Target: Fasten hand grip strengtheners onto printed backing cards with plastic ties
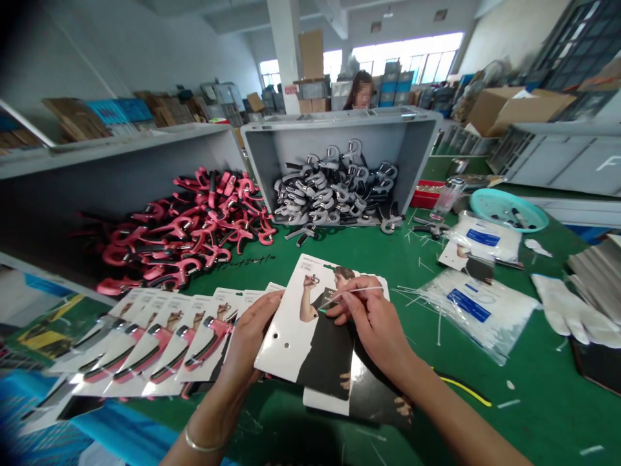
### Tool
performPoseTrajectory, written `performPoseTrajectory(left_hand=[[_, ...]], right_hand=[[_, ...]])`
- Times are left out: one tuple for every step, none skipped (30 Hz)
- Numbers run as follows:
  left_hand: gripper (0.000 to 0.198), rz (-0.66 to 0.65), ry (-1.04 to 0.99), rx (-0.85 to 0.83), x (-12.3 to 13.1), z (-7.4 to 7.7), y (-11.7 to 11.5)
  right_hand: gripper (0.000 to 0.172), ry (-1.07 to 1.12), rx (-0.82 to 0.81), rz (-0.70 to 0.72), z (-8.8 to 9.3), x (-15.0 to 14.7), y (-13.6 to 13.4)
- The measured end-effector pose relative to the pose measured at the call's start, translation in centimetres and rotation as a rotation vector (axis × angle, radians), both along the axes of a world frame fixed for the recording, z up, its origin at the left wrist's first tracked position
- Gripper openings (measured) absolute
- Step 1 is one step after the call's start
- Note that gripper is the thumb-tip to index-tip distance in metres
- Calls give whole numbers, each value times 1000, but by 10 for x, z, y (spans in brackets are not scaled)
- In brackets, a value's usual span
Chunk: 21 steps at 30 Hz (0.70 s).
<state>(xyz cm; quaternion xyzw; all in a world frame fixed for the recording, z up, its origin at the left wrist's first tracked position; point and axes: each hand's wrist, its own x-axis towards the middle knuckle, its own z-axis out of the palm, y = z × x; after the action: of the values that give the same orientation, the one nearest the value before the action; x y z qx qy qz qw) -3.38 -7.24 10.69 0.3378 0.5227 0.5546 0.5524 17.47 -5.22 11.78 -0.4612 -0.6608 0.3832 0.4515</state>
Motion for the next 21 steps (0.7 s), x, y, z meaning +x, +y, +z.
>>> performPoseTrajectory(left_hand=[[34, 29, -5, 11, 2, -1, 0], [36, 35, -22, 14, 4, -2, -1], [38, 12, -47, 5, 7, -5, -3], [42, -33, -72, -13, 9, -7, -5], [47, -92, -91, -29, 12, -10, -7], [51, -154, -93, -33, 14, -12, -9], [55, -214, -74, -30, 15, -13, -11], [56, -261, -38, -21, 16, -13, -12], [55, -296, 6, -12, 17, -12, -13], [53, -324, 50, -6, 17, -10, -13], [50, -346, 93, 2, 17, -8, -13], [47, -360, 139, 11, 17, -6, -12], [43, -362, 193, 26, 17, -5, -11], [40, -348, 263, 52, 17, -3, -11], [38, -325, 355, 89, 17, -1, -11], [39, -298, 467, 133, 16, 1, -11], [41, -270, 591, 181, 14, 4, -12], [45, -252, 706, 227, 12, 8, -13], [48, -250, 798, 271, 9, 13, -15], [50, -280, 854, 308, 6, 20, -18], [49, -342, 868, 332, 3, 27, -21]], right_hand=[[14, -30, 10, 6, 0, 0, 0], [15, -72, 23, 21, -1, 1, 1], [16, -125, 45, 43, -1, 1, 1], [16, -183, 73, 67, -2, 1, 2], [15, -236, 103, 86, -3, 1, 4], [14, -277, 132, 98, -4, 1, 5], [12, -300, 152, 105, -5, 1, 6], [11, -308, 159, 110, -5, 2, 7], [11, -304, 156, 113, -5, 2, 7], [11, -296, 151, 119, -5, 3, 8], [11, -284, 145, 126, -5, 4, 8], [11, -269, 135, 134, -4, 5, 8], [11, -247, 122, 146, -3, 6, 7], [11, -217, 105, 164, -1, 8, 7], [12, -182, 83, 190, 1, 10, 6], [13, -144, 57, 219, 2, 12, 5], [14, -105, 31, 246, 4, 14, 4], [14, -71, 6, 267, 5, 15, 4], [15, -42, -16, 280, 5, 17, 3], [16, -20, -37, 281, 5, 18, 3], [16, 0, -53, 276, 4, 19, 3]])
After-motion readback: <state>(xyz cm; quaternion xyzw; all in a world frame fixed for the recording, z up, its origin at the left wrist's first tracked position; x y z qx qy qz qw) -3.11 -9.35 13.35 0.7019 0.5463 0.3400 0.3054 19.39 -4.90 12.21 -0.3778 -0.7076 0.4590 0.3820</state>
